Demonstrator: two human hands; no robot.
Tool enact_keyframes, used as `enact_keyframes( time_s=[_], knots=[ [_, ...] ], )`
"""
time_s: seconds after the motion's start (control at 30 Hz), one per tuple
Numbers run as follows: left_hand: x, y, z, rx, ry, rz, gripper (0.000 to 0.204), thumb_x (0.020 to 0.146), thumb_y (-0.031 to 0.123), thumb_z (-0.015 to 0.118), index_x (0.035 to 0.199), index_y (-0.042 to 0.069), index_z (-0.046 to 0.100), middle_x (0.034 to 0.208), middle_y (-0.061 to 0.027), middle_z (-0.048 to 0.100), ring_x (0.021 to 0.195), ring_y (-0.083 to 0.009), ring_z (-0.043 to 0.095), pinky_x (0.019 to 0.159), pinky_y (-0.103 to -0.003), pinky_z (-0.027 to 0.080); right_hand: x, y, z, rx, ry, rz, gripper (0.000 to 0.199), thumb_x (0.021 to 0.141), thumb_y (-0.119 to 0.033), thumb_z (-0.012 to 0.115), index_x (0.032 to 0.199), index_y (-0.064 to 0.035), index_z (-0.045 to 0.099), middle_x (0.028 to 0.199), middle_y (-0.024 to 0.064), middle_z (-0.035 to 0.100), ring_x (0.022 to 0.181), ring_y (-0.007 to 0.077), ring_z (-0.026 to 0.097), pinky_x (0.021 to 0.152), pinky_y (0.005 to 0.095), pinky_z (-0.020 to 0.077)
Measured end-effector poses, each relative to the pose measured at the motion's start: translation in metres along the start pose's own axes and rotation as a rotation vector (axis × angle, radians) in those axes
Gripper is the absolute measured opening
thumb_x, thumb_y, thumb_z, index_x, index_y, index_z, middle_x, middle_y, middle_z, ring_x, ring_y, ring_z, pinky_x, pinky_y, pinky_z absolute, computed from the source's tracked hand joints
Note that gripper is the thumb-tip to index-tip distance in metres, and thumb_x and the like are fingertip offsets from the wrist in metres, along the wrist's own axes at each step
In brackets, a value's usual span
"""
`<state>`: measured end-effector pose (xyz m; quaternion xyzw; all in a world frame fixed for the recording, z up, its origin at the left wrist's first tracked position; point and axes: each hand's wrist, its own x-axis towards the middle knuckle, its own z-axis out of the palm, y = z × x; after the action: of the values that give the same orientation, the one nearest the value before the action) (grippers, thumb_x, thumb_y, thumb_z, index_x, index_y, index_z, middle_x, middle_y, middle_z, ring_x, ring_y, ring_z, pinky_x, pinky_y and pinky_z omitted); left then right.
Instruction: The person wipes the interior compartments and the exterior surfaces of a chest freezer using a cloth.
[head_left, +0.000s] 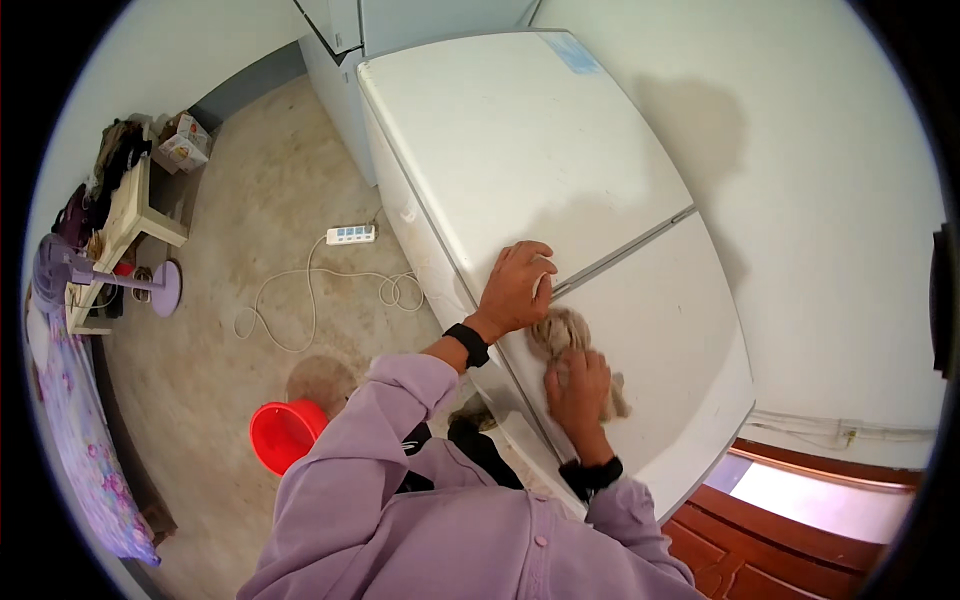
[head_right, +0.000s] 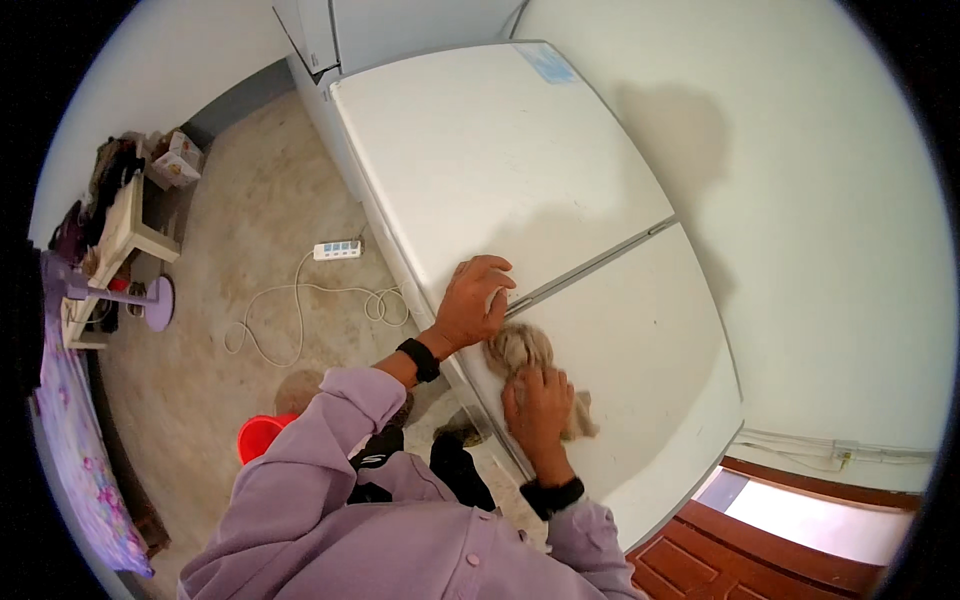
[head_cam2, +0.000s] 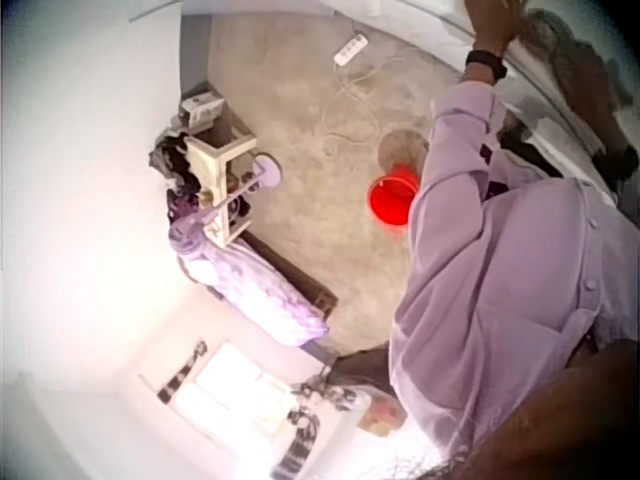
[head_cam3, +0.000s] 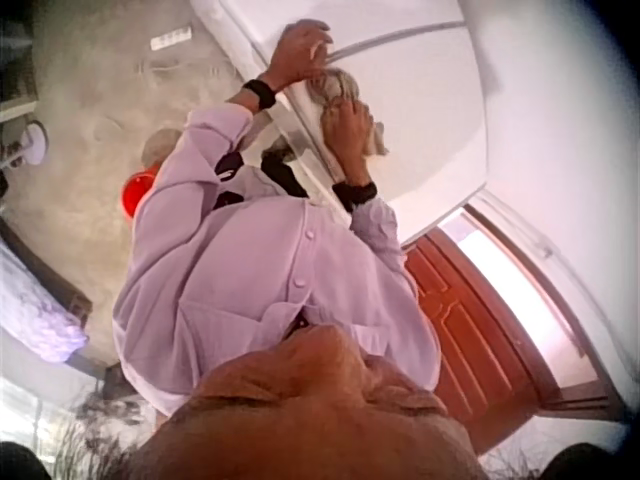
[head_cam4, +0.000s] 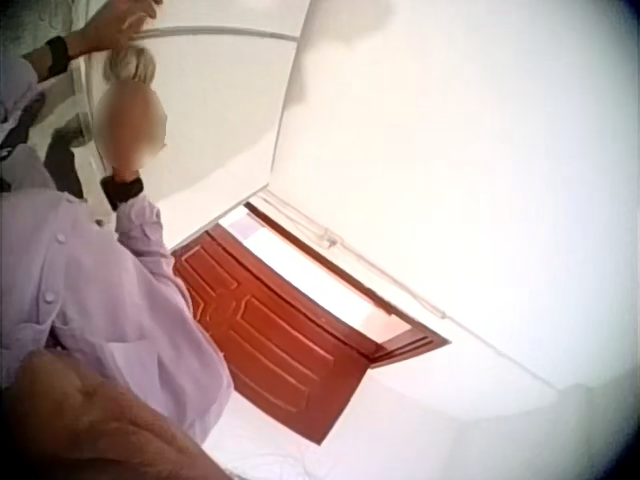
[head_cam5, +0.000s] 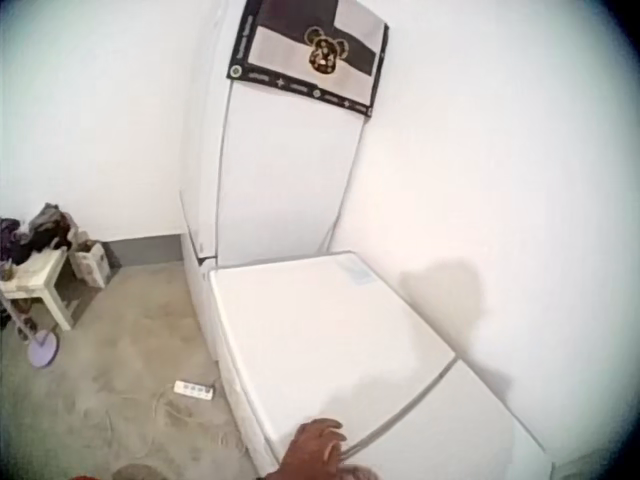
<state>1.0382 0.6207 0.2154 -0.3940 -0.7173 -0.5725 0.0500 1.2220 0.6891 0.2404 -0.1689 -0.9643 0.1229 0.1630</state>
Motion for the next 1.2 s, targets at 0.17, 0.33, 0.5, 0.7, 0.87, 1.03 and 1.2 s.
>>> enact_keyframes(
  time_s=[0.17, 0.33, 0.5, 0.7, 0.87, 1.03, 1.2],
  knots=[
    [0.002, -0.002, 0.004, 0.023, -0.006, 0.020, 0.012, 0.073, 0.002, 0.055, 0.083, 0.002, 0.062, 0.101, -0.0128, 0.058, 0.095, -0.0290, 0.054, 0.089, -0.038, 0.040, 0.072, 0.014, 0.021, -0.017, 0.060, 0.056, 0.025, 0.071, -0.019, 0.066, 0.092, -0.0092, 0.056, 0.087, 0.0116, 0.055, 0.085, 0.0317, 0.053, 0.069, 0.0440, 0.0393],
    [-0.001, -0.008, 0.005, 0.000, 0.033, 0.037, 0.014, 0.073, 0.003, 0.054, 0.085, 0.001, 0.062, 0.099, -0.0129, 0.058, 0.094, -0.0294, 0.054, 0.089, -0.038, 0.041, 0.044, 0.008, 0.019, 0.021, -0.003, 0.106, 0.024, 0.069, -0.019, 0.067, 0.090, -0.0106, 0.057, 0.088, 0.0120, 0.056, 0.085, 0.0321, 0.052, 0.069, 0.0443, 0.0395],
    [-0.004, -0.010, 0.001, 0.075, -0.053, 0.070, 0.016, 0.073, 0.002, 0.056, 0.088, 0.002, 0.063, 0.102, -0.0109, 0.059, 0.097, -0.0282, 0.054, 0.088, -0.039, 0.040, -0.059, -0.010, -0.015, 0.094, -0.024, 0.038, 0.023, 0.065, -0.015, 0.068, 0.084, -0.0103, 0.057, 0.080, 0.0117, 0.052, 0.079, 0.0320, 0.049, 0.069, 0.0436, 0.0377],
    [0.000, 0.002, -0.002, 0.076, -0.152, 0.074, 0.023, 0.079, 0.007, 0.055, 0.101, 0.003, 0.061, 0.106, -0.0117, 0.057, 0.102, -0.0288, 0.052, 0.091, -0.040, 0.038, -0.181, 0.025, -0.072, -0.007, 0.019, 0.083, 0.022, 0.060, -0.010, 0.067, 0.078, -0.0081, 0.056, 0.078, 0.0129, 0.051, 0.074, 0.0334, 0.048, 0.067, 0.0440, 0.0375],
    [0.002, 0.001, -0.003, -0.102, -0.038, -0.014, 0.031, 0.087, 0.009, 0.047, 0.117, 0.003, 0.052, 0.110, -0.0123, 0.055, 0.107, -0.0296, 0.049, 0.094, -0.040, 0.037, -0.197, 0.073, -0.097, 0.115, -0.017, 0.071, 0.021, 0.060, -0.006, 0.066, 0.077, -0.0070, 0.054, 0.076, 0.0138, 0.051, 0.070, 0.0338, 0.048, 0.063, 0.0433, 0.0381],
    [-0.001, 0.000, -0.005, -0.092, 0.129, -0.049, 0.030, 0.090, 0.010, 0.045, 0.118, 0.002, 0.051, 0.116, -0.0142, 0.053, 0.110, -0.0305, 0.047, 0.096, -0.039, 0.036, -0.126, 0.173, -0.082, 0.062, 0.093, 0.114, 0.017, 0.070, -0.007, 0.058, 0.086, -0.0017, 0.055, 0.081, 0.0172, 0.053, 0.074, 0.0347, 0.049, 0.069, 0.0411, 0.0417],
    [-0.009, 0.003, -0.009, 0.057, 0.418, -0.117, 0.031, 0.091, 0.005, 0.043, 0.121, 0.002, 0.050, 0.122, -0.0164, 0.049, 0.114, -0.0328, 0.044, 0.100, -0.040, 0.033, 0.003, 0.261, -0.072, -0.014, 0.166, 0.384, 0.024, 0.084, -0.012, 0.053, 0.101, 0.0047, 0.054, 0.099, 0.0215, 0.057, 0.094, 0.0378, 0.053, 0.085, 0.0413, 0.0420]
  ],
)
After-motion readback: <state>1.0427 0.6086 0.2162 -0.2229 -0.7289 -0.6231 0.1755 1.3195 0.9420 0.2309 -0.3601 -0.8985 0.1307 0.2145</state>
